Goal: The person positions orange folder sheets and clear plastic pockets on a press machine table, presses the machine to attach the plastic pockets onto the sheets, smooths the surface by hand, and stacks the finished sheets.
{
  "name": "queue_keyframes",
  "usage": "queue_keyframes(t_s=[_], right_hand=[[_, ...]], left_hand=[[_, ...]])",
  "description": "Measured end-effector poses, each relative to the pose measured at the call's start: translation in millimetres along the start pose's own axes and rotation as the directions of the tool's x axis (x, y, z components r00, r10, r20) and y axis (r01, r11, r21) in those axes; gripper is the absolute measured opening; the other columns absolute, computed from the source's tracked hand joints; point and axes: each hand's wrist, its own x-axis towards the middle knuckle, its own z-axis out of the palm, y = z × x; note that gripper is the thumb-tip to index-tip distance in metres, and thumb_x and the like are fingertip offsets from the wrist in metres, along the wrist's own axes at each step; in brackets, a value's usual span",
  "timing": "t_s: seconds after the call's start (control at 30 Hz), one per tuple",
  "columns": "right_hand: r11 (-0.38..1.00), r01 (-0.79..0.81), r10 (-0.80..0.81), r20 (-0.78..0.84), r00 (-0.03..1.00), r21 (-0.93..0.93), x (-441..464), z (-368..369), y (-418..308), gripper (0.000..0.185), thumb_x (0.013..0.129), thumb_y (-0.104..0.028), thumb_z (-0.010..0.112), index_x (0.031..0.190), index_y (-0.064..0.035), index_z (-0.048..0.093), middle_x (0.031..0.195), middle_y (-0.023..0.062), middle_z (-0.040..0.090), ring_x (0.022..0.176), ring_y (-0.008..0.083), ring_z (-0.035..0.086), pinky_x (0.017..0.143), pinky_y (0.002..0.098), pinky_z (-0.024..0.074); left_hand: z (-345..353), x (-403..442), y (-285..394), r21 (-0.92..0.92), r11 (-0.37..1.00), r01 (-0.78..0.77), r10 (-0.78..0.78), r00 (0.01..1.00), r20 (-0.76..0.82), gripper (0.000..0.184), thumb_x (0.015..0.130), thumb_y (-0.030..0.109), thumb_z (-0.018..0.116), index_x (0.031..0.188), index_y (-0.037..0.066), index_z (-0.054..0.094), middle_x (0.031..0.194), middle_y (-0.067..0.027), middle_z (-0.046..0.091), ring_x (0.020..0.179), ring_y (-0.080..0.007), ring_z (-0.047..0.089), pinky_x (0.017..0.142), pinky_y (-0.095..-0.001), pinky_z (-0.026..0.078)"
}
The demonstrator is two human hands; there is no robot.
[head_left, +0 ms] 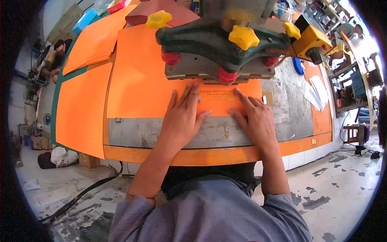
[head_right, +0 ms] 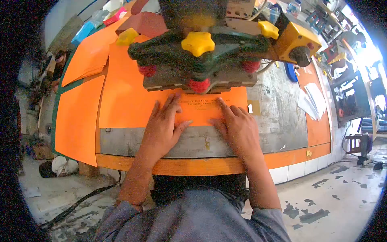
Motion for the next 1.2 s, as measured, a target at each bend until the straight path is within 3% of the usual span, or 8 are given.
queue_keyframes(t_s=[0.03,0.17,0.23,0.33,0.47,0.57,0.87,1.2], right_hand=[[1.000,0.008,-0.008,0.005,1.000,0.011,-1,-2,0,0.063,0.096,-0.042,0.078,0.148,-0.0089,0.066,0.096,0.0144,0.070,0.092,0.0353,0.070,0.082,0.0470,0.0572],[0.999,0.041,-0.040,0.065,0.997,-0.004,-9,-15,-6,0.058,0.094,-0.035,0.080,0.144,-0.0075,0.068,0.101,0.0130,0.068,0.099,0.0340,0.067,0.087,0.0453,0.0559],[0.999,0.049,-0.048,0.068,0.996,-0.004,-16,-20,-7,0.051,0.093,-0.030,0.081,0.137,-0.0064,0.072,0.104,0.0119,0.067,0.102,0.0328,0.065,0.089,0.0456,0.0555],[0.998,0.064,-0.064,0.036,0.997,0.006,-30,-25,-17,0.044,0.092,-0.026,0.081,0.130,-0.0054,0.075,0.115,0.0113,0.068,0.111,0.0331,0.065,0.095,0.0468,0.0542],[0.994,0.107,-0.107,0.019,0.994,0.007,-43,-23,-27,0.046,0.091,-0.022,0.082,0.132,-0.0043,0.073,0.141,0.0118,0.068,0.131,0.0345,0.062,0.109,0.0476,0.0503],[0.992,0.123,-0.123,0.002,0.992,-0.023,-40,-19,-33,0.050,0.091,-0.022,0.082,0.136,-0.0031,0.071,0.146,0.0126,0.067,0.137,0.0339,0.061,0.114,0.0473,0.0483],[0.993,0.083,-0.074,0.102,0.992,-0.084,-35,-13,-43,0.053,0.098,-0.034,0.077,0.142,-0.0048,0.068,0.151,0.0112,0.065,0.144,0.0294,0.058,0.124,0.0517,0.0389],[0.997,0.048,-0.042,0.089,0.995,-0.068,-35,-12,-46,0.053,0.098,-0.034,0.077,0.141,-0.0041,0.069,0.150,0.0111,0.066,0.144,0.0289,0.059,0.124,0.0516,0.0390]], left_hand=[[0,-1,-2,-0.005,0.999,-0.035,0.034,0.999,-0.042,0.076,0.101,0.033,0.075,0.162,0.003,0.043,0.124,-0.0185,0.070,0.126,-0.0359,0.066,0.122,-0.0573,0.041],[-13,-1,-2,-0.062,0.997,-0.052,0.047,0.996,-0.069,0.056,0.099,0.028,0.077,0.144,0.000,0.061,0.118,-0.0180,0.074,0.124,-0.0357,0.069,0.114,-0.0504,0.051],[-16,-2,-1,-0.065,0.976,-0.209,0.202,0.974,-0.105,0.038,0.097,0.025,0.079,0.123,-0.002,0.071,0.119,-0.0164,0.077,0.123,-0.0340,0.071,0.107,-0.0471,0.056],[-13,-4,6,-0.071,0.956,-0.283,0.279,0.958,-0.064,0.035,0.096,0.025,0.080,0.117,-0.002,0.074,0.124,-0.0165,0.077,0.125,-0.0319,0.071,0.106,-0.0460,0.056],[-10,-6,7,-0.057,0.950,-0.307,0.303,0.951,-0.057,0.034,0.096,0.026,0.080,0.117,0.000,0.075,0.124,-0.0153,0.078,0.127,-0.0296,0.071,0.105,-0.0446,0.056],[-10,-7,6,-0.033,0.943,-0.331,0.327,0.940,-0.102,0.029,0.097,0.026,0.078,0.112,0.002,0.073,0.118,-0.0150,0.079,0.121,-0.0289,0.074,0.105,-0.0427,0.055],[-8,-10,6,-0.041,0.952,-0.302,0.299,0.952,-0.071,0.026,0.097,0.029,0.078,0.105,0.005,0.073,0.122,-0.0139,0.079,0.125,-0.0277,0.072,0.107,-0.0431,0.056],[-10,-9,7,-0.033,0.947,-0.318,0.316,0.947,-0.061,0.027,0.098,0.031,0.077,0.105,0.005,0.072,0.121,-0.0156,0.079,0.125,-0.0293,0.073,0.107,-0.0437,0.056]])
